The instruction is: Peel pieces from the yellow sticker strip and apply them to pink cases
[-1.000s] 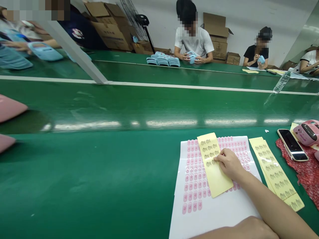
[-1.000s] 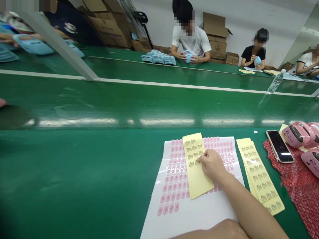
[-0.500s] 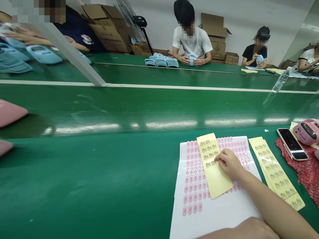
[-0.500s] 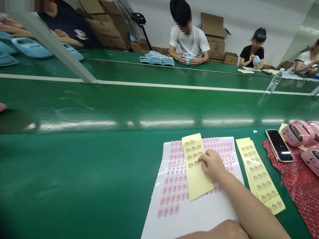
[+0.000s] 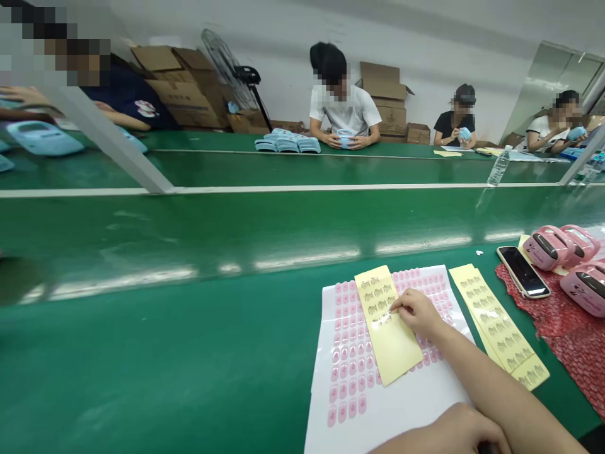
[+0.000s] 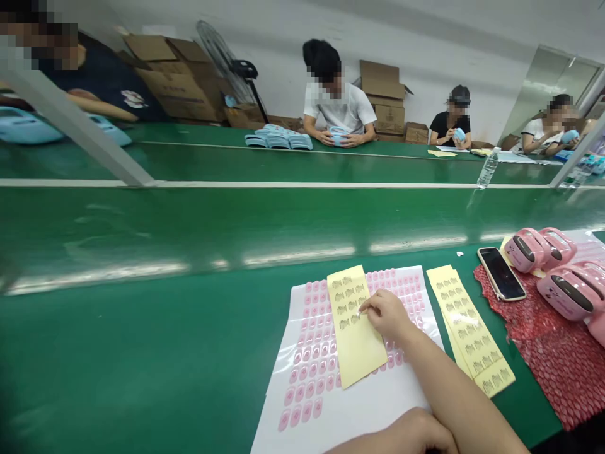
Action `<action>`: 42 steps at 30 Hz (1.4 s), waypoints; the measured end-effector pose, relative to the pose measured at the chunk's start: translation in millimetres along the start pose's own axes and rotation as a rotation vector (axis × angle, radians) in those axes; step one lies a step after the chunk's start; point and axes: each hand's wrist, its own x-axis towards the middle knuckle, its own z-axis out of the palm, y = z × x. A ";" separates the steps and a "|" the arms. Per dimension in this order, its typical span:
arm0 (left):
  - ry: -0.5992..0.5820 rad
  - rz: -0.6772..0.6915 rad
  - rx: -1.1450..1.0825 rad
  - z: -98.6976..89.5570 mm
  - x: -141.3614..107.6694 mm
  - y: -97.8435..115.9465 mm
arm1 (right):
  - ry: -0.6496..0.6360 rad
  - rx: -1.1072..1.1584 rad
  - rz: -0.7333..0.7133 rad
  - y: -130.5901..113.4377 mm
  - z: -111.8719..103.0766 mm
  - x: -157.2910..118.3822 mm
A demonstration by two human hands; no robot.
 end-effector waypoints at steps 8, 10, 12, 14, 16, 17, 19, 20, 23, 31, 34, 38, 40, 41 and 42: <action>0.142 -0.099 0.024 -2.9 -6.3 31.7 | 0.111 0.087 0.100 4.0 0.2 6.5; 0.157 -0.078 0.091 -0.7 -6.4 33.4 | 0.121 0.052 0.075 3.2 1.6 7.3; 0.171 -0.049 0.201 3.2 -9.7 34.6 | 0.122 0.003 0.043 2.5 2.5 7.5; 0.186 0.009 0.339 7.4 -19.1 34.3 | 0.115 -0.051 0.013 2.0 3.0 7.2; 0.264 0.091 0.542 9.0 -35.4 30.4 | 0.106 -0.103 -0.016 1.5 3.2 6.1; 0.346 0.121 0.677 8.0 -45.5 26.7 | 0.099 -0.126 -0.033 1.1 3.3 5.0; 0.556 0.079 0.985 1.5 -66.5 16.2 | 0.080 -0.163 -0.074 -0.1 2.9 1.2; 0.671 0.033 1.123 -3.5 -76.0 10.1 | 0.068 -0.177 -0.097 -0.8 2.3 -1.9; 0.849 -0.133 1.414 -18.3 -94.4 -5.8 | 0.034 -0.203 -0.161 -1.9 -1.5 -17.8; 0.741 -0.186 1.450 -17.2 -95.5 6.5 | 0.075 -0.222 -0.155 17.4 -35.8 -96.9; 0.723 -0.142 1.301 -14.6 -96.8 19.6 | 0.123 -0.181 -0.108 23.7 -46.4 -119.3; 0.676 -0.151 1.155 -8.9 -96.5 32.2 | 0.199 -0.115 -0.010 26.5 -50.8 -128.5; 0.640 -0.173 1.155 -3.9 -96.8 34.6 | 0.203 -0.091 0.013 27.2 -52.0 -127.8; 0.615 -0.182 1.166 -1.0 -97.9 34.5 | 0.201 -0.081 0.017 27.6 -52.7 -127.3; 0.587 -0.191 1.181 2.1 -99.6 33.6 | 0.199 -0.072 0.020 28.0 -53.4 -127.0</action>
